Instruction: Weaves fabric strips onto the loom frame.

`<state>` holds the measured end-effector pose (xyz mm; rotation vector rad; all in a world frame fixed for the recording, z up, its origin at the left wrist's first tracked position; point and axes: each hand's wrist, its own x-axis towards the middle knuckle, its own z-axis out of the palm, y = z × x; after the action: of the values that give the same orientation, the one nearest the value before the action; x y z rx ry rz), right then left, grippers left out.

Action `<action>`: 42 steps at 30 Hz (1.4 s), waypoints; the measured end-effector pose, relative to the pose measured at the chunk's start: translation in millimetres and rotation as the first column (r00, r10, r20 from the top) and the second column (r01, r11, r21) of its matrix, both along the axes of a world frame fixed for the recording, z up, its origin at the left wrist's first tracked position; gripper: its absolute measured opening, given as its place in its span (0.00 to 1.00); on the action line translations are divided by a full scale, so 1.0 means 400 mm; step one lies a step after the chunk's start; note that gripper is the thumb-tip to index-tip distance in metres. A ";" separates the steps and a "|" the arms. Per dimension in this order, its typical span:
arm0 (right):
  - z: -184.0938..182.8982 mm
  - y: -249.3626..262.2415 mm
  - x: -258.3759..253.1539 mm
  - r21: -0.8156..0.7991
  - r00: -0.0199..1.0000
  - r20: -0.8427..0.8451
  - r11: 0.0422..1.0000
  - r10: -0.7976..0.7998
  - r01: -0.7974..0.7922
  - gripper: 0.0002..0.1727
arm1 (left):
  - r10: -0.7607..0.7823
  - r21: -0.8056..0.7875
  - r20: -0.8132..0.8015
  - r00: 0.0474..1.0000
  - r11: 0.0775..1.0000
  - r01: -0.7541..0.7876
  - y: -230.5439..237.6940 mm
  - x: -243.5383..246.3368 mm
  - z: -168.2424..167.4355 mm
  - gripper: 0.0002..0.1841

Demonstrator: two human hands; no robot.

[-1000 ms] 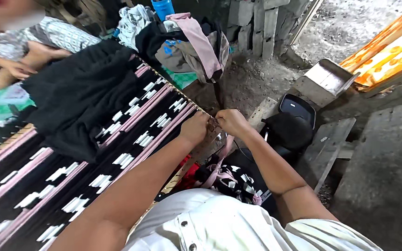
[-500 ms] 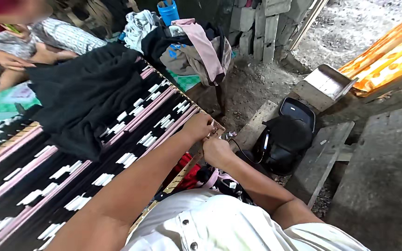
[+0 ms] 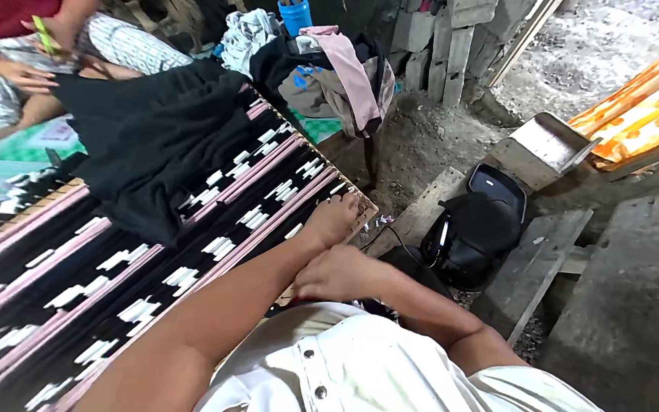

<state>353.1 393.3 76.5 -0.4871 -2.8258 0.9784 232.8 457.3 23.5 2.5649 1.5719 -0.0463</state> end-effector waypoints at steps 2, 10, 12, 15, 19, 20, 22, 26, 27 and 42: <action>0.013 0.076 0.043 -0.075 0.963 -0.091 0.966 -0.254 0.247 0.13 | 0.010 -0.053 0.012 1.000 0.999 -0.010 -0.006 -0.002 0.016 0.22; -0.078 0.281 0.044 0.028 0.636 0.121 0.643 -0.762 0.765 0.12 | 0.093 -0.058 0.075 0.993 0.994 -0.089 -0.028 -0.007 0.006 0.11; -0.084 0.275 0.034 0.048 0.624 0.139 0.635 -0.769 0.771 0.12 | 0.099 -0.067 0.140 0.985 0.994 -0.090 -0.047 -0.018 0.001 0.11; -0.087 0.270 0.025 0.066 0.616 0.161 0.631 -0.771 0.773 0.13 | 0.181 -0.243 0.138 0.974 0.959 -0.144 -0.053 -0.042 0.007 0.15; -0.086 0.268 0.012 0.123 0.628 0.193 0.653 -0.754 0.747 0.14 | 0.466 -0.518 0.416 0.781 0.827 -0.217 -0.127 -0.129 0.054 0.14; -0.082 0.267 0.008 0.145 0.630 0.194 0.657 -0.752 0.740 0.15 | 0.585 -0.628 0.498 0.640 0.753 -0.199 -0.164 -0.158 0.073 0.10; -0.074 0.260 0.003 0.184 0.634 0.187 0.660 -0.751 0.728 0.15 | 0.768 -0.794 0.594 0.239 0.607 0.022 -0.253 -0.221 0.101 0.10; -0.077 0.248 0.007 0.252 0.658 0.160 0.675 -0.736 0.694 0.14 | 0.749 -0.660 0.645 -0.149 0.645 0.385 -0.458 -0.368 0.129 0.19; -0.078 0.248 0.005 0.257 0.662 0.169 0.681 -0.730 0.685 0.14 | 0.714 -0.621 0.679 -0.173 0.684 0.384 -0.524 -0.405 0.136 0.20; -0.042 0.193 -0.055 0.364 0.610 0.212 0.641 -0.764 0.676 0.18 | 0.668 -0.648 0.656 -0.352 0.258 -0.717 -1.236 -0.576 0.110 0.07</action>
<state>330.9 470.3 59.9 -1.7498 -2.4949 0.3669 2.4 -37.1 67.5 0.4646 2.0482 1.3514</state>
